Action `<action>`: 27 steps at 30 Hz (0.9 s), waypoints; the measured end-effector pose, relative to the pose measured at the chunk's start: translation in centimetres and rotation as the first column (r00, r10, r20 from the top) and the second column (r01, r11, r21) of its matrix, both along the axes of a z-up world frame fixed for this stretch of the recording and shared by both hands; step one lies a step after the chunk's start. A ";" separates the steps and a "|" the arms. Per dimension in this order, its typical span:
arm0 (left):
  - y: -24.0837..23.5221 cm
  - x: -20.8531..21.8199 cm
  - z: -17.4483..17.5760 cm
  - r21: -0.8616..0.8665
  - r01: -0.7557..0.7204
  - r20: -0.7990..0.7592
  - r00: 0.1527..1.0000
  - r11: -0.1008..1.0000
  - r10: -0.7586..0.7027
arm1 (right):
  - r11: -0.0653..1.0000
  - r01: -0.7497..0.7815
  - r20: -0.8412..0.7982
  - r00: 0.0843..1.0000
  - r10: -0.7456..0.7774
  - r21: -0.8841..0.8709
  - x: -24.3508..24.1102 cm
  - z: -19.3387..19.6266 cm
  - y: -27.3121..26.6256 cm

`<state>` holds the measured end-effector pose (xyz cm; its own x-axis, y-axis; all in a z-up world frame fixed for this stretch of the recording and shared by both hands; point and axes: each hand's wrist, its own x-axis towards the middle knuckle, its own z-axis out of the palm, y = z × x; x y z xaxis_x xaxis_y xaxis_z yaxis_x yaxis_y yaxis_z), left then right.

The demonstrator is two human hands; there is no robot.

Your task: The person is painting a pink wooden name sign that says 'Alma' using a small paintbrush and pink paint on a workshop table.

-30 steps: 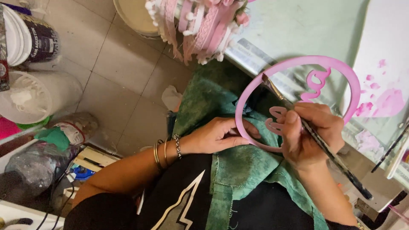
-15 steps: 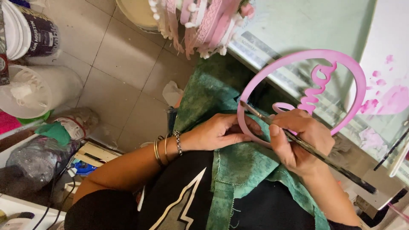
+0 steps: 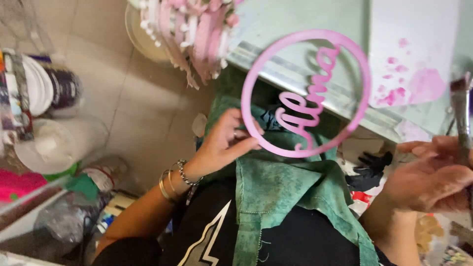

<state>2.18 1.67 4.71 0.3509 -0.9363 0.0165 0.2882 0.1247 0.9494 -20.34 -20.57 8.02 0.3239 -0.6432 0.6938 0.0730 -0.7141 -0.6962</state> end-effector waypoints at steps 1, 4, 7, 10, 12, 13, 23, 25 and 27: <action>0.1 0.1 0.0 -0.027 -0.044 -0.026 0.999 0.999 0.043 | 1.000 0.017 -0.032 0.999 -0.016 0.020 -0.5 0.1 0.0; 0.4 1.5 1.6 -0.003 -0.109 0.013 0.994 0.994 0.109 | 0.992 0.012 -0.070 0.997 -0.021 -0.128 1.0 2.3 1.0; 0.4 3.6 4.2 0.082 -0.117 0.125 0.986 0.990 0.106 | 0.952 -0.044 -0.097 0.995 0.015 -0.304 1.1 3.2 1.5; -0.3 5.5 6.7 0.172 -0.097 0.250 0.967 0.980 0.051 | 0.944 -0.066 -0.110 0.993 0.032 -0.325 -0.3 2.7 1.6; -1.2 7.0 7.5 0.229 -0.095 0.318 0.948 0.969 0.018 | 0.942 -0.050 -0.116 0.993 0.012 -0.331 -1.2 2.6 1.8; -1.8 7.9 7.5 0.246 -0.090 0.457 0.889 0.965 -0.034 | 0.938 -0.072 -0.165 0.986 0.017 -0.338 -1.6 2.8 1.9; -7.2 10.6 10.5 0.476 -0.134 0.760 0.560 0.869 -0.330 | 0.939 -0.062 -0.237 0.971 -0.020 -0.337 -4.6 2.0 1.0; -7.7 10.4 10.5 0.476 -0.145 0.780 0.525 0.867 -0.340 | 0.950 -0.050 -0.247 0.969 -0.030 -0.309 -4.4 2.2 1.2; -8.1 10.0 10.7 0.472 -0.157 0.801 0.487 0.867 -0.348 | 0.958 -0.036 -0.256 0.966 -0.040 -0.283 -4.3 2.2 0.9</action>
